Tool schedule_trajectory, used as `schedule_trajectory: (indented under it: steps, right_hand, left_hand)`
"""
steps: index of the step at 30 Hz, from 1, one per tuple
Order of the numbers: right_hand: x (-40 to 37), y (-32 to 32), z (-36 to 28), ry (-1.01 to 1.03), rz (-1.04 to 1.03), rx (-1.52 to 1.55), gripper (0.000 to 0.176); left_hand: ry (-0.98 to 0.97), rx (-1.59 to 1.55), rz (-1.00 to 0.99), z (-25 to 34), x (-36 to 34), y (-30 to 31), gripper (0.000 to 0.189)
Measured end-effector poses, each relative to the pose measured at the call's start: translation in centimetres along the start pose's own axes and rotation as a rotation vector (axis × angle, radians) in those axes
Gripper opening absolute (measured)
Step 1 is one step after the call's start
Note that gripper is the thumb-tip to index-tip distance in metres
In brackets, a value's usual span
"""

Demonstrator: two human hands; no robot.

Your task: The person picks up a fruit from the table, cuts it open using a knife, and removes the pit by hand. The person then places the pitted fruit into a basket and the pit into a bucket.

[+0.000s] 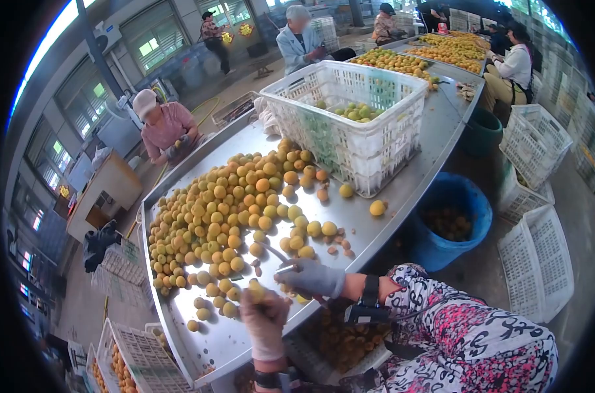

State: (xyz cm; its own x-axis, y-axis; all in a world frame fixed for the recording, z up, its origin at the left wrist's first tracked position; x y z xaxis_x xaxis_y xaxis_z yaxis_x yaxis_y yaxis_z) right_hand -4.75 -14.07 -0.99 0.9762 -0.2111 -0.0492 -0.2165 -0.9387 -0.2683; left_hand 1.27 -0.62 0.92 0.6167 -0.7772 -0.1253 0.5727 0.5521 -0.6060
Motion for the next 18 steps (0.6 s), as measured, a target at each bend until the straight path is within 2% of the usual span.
schedule_trajectory:
  steps: [2, 4, 6, 7, 8, 10, 11, 12, 14, 16, 17, 18]
  right_hand:
    - [-0.6, 1.0, -0.5, -0.071, -0.100, 0.057, 0.028]
    - [-0.9, 1.4, -1.1, -0.060, -0.047, 0.019, 0.027]
    - [-0.6, 2.4, -0.7, -0.110, 0.092, -0.150, 0.040]
    - [0.1, 3.1, 0.7, -0.027, 0.152, -0.161, 0.045]
    - [0.0, 3.3, 0.6, -0.020, 0.184, -0.231, 0.046]
    - [0.4, 4.0, 1.0, 0.024, 0.232, -0.370, 0.044]
    - [0.2, 4.2, 0.2, -0.061, 0.219, -0.557, 0.046]
    - [-0.1, 3.9, -0.2, -0.074, 0.246, -0.496, 0.046]
    - [1.4, 5.7, 2.9, 0.090, 0.245, -0.484, 0.044]
    - [0.9, 4.9, 1.4, -0.008, 0.210, -0.574, 0.044]
    - [0.9, 4.9, 1.5, -0.016, 0.203, -0.568, 0.044]
    - [0.9, 4.9, 1.4, 0.015, 0.196, -0.688, 0.044]
  left_hand:
    - [-0.129, -0.005, -0.049, 2.4, -0.1, 0.3, 0.047]
    - [-0.187, -0.037, -0.088, 2.2, 0.3, 1.7, 0.043]
    - [-0.209, 0.201, 0.105, 1.6, 0.1, 3.1, 0.041]
    - [0.020, -0.095, -0.036, 1.1, 0.3, 4.1, 0.050]
    - [-0.085, 0.206, -0.082, 0.9, 0.4, 4.5, 0.057]
    - [-0.081, 0.134, -0.092, 0.5, 0.5, 4.2, 0.053]
    - [-0.069, 0.103, -0.051, 0.8, 0.5, 3.9, 0.047]
    - [-0.028, 0.128, -0.048, 0.7, 0.9, 5.0, 0.041]
    - [0.015, 0.332, 0.036, 0.6, 1.2, 5.2, 0.034]
    - [0.139, 0.776, 0.045, -0.4, 2.2, 5.8, 0.027]
    - [0.160, 0.879, 0.095, -1.8, 2.7, 6.3, 0.021]
    - [0.218, 0.995, 0.087, -2.6, 2.9, 6.1, 0.024]
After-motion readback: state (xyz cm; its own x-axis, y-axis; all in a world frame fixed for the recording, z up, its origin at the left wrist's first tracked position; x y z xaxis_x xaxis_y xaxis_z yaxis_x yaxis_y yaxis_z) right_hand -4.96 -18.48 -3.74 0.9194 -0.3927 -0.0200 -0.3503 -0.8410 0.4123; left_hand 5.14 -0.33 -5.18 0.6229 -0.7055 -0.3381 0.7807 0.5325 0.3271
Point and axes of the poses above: each hand's wrist, its own x-axis towards the middle knuckle, its own y-axis out of the back of the hand, z = x × y, the point moved 3 cm from there along x, towards the middle knuckle, and after that the axes turned 3 degrees about -z, right-handed, at the moved point
